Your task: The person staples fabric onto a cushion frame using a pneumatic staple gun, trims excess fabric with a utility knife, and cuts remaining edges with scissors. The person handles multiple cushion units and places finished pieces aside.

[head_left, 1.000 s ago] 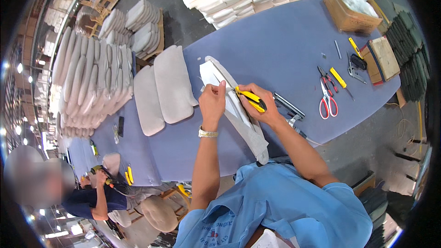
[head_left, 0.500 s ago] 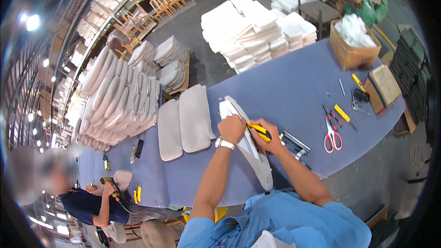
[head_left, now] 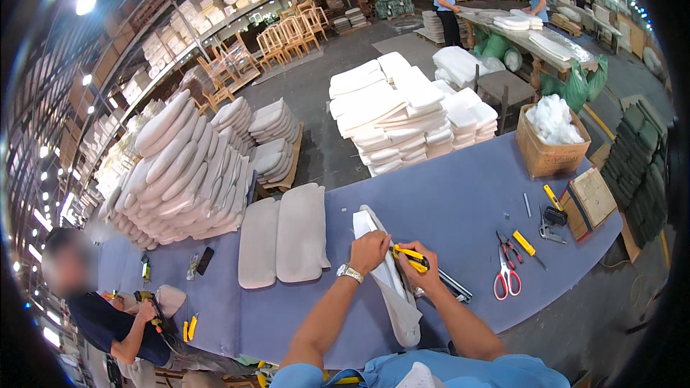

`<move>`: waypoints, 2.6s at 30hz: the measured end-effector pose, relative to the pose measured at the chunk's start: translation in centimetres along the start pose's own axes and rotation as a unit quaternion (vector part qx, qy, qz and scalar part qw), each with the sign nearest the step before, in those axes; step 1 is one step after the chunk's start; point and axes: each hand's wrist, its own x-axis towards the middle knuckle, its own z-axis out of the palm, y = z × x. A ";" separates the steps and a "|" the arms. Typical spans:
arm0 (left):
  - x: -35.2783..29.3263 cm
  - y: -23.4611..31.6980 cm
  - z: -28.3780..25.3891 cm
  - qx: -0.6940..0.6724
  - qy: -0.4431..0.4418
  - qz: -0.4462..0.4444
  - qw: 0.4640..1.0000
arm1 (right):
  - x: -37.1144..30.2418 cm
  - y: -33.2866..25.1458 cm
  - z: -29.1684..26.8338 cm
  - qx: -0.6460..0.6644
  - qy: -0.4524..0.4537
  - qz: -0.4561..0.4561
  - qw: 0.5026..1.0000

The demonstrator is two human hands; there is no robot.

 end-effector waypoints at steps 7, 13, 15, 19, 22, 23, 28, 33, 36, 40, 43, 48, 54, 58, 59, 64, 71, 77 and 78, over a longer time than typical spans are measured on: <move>0.6 -1.4 1.3 -0.096 -0.072 -0.105 0.987 | -0.8 -0.5 0.1 -0.033 0.012 0.054 0.998; 0.6 -3.7 3.4 -0.100 -0.034 -0.107 0.989 | -3.1 -0.9 -0.3 -0.017 0.035 0.060 0.997; 1.3 -2.1 2.7 -0.120 -0.047 -0.133 0.983 | -4.2 -0.9 -1.4 0.005 0.034 0.051 0.998; 1.4 -1.6 1.9 -0.133 -0.061 -0.146 0.978 | -6.7 -2.7 -2.9 -0.039 0.005 0.015 0.999; 1.3 -1.7 0.7 -0.128 -0.045 -0.149 0.980 | -9.4 -3.5 -4.0 -0.076 -0.030 0.098 0.992; 1.0 -1.7 0.8 -0.129 -0.038 -0.145 0.980 | -10.1 -3.7 -4.1 -0.072 -0.027 0.071 0.995; 1.0 0.7 -1.7 -0.141 -0.014 -0.104 0.984 | -10.2 -5.1 -4.1 -0.050 -0.034 0.067 0.996; 0.7 6.6 -5.1 -0.269 -0.050 -0.078 0.959 | -10.6 -3.7 -4.1 -0.070 -0.016 0.053 0.996; -0.5 5.4 -4.8 -0.244 -0.081 -0.159 0.953 | -10.5 -3.8 -4.1 -0.034 -0.005 0.026 0.999; -3.3 4.7 -4.2 -0.153 -0.121 -0.194 0.961 | -10.8 -3.6 -3.9 -0.035 0.002 0.014 0.999; -3.3 6.7 -4.2 0.003 -0.197 -0.187 0.963 | -10.7 -3.4 -3.8 -0.034 -0.009 -0.002 0.999; -3.7 8.5 -4.0 0.113 -0.237 -0.125 0.957 | -10.4 -3.2 -3.8 -0.041 -0.015 -0.022 0.999; -4.7 8.1 -2.8 0.117 -0.214 -0.053 0.968 | -10.0 -3.4 -4.0 -0.043 -0.017 -0.010 0.999; -5.0 7.8 -2.5 0.063 -0.164 0.044 0.984 | -9.8 -3.0 -4.6 -0.043 0.000 -0.001 0.999; -5.3 7.9 -2.6 0.042 -0.155 0.042 0.986 | -9.7 -2.9 -4.9 -0.039 -0.007 0.009 0.999; -8.7 9.3 -5.1 -0.092 -0.217 0.072 0.969 | -9.7 -2.4 -5.8 0.027 0.005 0.033 0.999; -13.8 12.2 -6.1 -0.183 -0.235 0.092 0.950 | -9.5 -2.3 -5.9 0.012 -0.031 0.066 0.997; -16.3 9.7 -5.9 -0.263 -0.223 0.010 0.939 | -9.7 -2.6 -5.1 -0.013 -0.029 -0.003 0.999; -16.2 9.8 -5.8 -0.273 -0.191 -0.012 0.943 | -9.7 -2.7 -4.8 -0.017 -0.029 -0.001 0.999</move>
